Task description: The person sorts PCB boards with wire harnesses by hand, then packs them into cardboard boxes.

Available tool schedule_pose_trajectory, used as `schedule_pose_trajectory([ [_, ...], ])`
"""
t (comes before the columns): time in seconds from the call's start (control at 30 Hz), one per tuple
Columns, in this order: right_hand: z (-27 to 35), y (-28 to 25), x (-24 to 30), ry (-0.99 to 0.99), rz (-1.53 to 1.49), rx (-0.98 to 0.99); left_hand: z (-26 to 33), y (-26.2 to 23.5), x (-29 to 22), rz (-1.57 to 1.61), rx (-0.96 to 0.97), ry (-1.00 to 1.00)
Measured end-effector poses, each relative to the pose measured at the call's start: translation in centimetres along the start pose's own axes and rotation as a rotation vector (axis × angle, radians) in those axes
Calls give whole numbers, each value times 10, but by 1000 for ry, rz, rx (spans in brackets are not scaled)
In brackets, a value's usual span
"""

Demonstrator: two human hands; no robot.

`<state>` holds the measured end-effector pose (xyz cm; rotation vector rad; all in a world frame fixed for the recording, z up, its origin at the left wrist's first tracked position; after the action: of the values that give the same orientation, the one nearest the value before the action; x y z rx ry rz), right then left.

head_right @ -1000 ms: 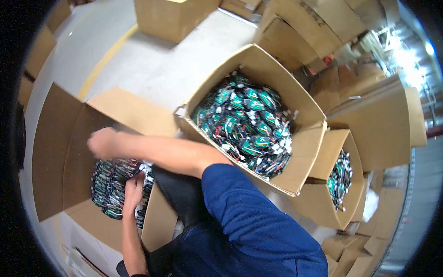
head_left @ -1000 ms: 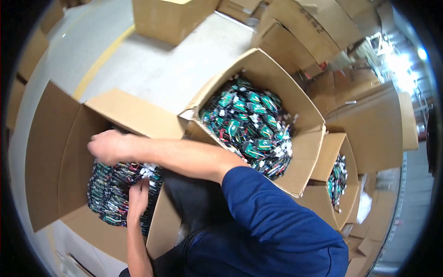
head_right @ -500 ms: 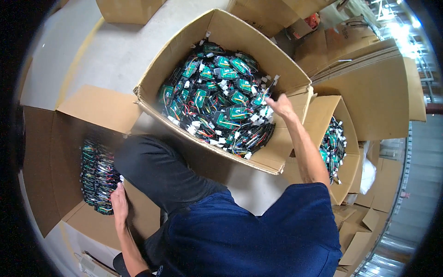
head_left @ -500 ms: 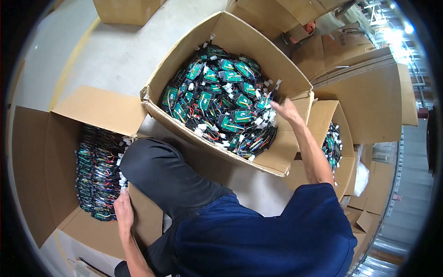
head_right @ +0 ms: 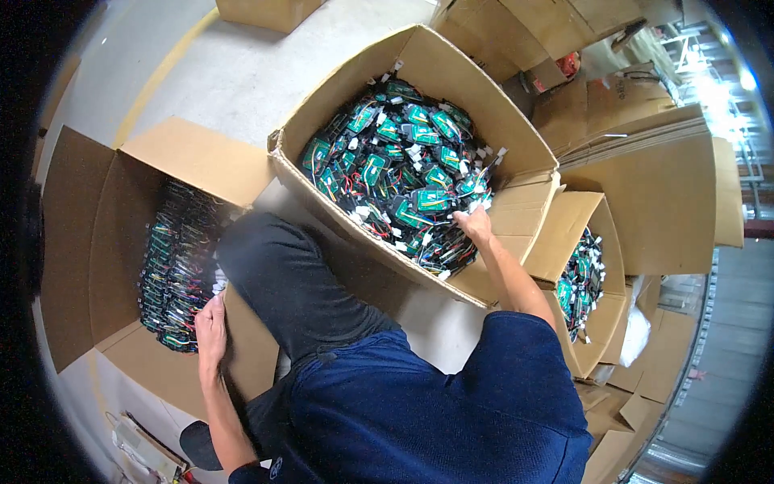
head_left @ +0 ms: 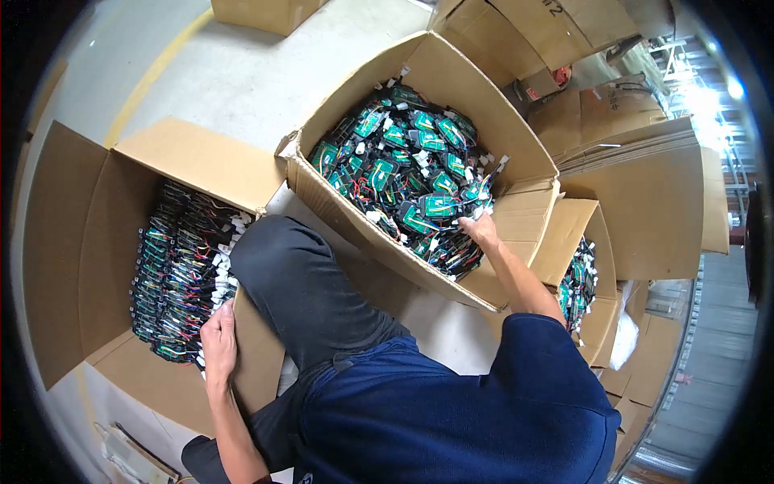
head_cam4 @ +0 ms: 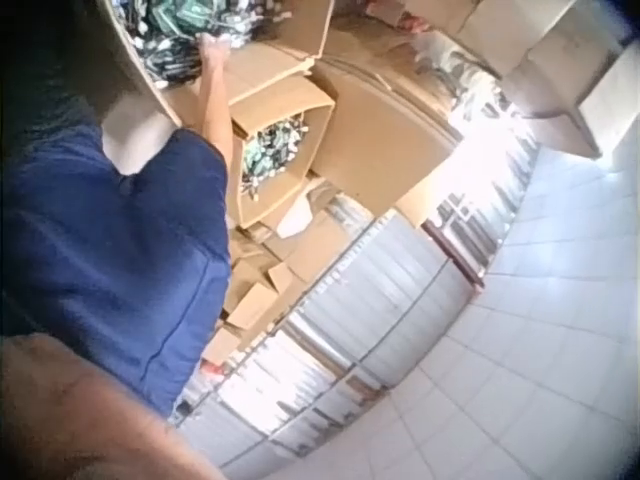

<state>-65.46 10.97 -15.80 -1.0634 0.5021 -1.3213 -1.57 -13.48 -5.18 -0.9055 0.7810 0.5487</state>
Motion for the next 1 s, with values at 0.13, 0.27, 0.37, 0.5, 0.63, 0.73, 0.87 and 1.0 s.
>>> schedule_pose_trajectory([
  [0.13,50,1,40,-248,66,-76,8,-9,12,-7,-3,-27],
  [0.27,92,-14,57,-439,173,-103,8,-8,4,30,5,-10],
  [0.37,108,-25,69,-490,73,-118,7,-8,12,33,-17,37],
  [0.5,101,-62,76,-481,-103,-218,7,-7,13,33,-28,50],
  [0.63,108,-141,110,-566,-204,-364,9,-10,11,18,-47,16],
  [0.73,123,-212,154,-658,-486,-394,10,-11,3,31,-116,53],
  [0.87,172,-272,235,-755,-769,-460,18,-10,-33,302,-630,289],
  [1.0,252,-294,298,-1015,-998,-470,37,41,-185,747,-185,584],
])
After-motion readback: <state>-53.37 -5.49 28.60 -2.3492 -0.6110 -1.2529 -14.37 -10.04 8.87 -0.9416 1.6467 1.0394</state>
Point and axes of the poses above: each hand's wrist, its own z-axis away from the middle knuckle, its own y-axis out of the palm, x = y × z, the point moved 4 cm from there along -z, towards the middle knuckle, and after that the axes turned 5 degrees about -z, right-handed, at the moved point
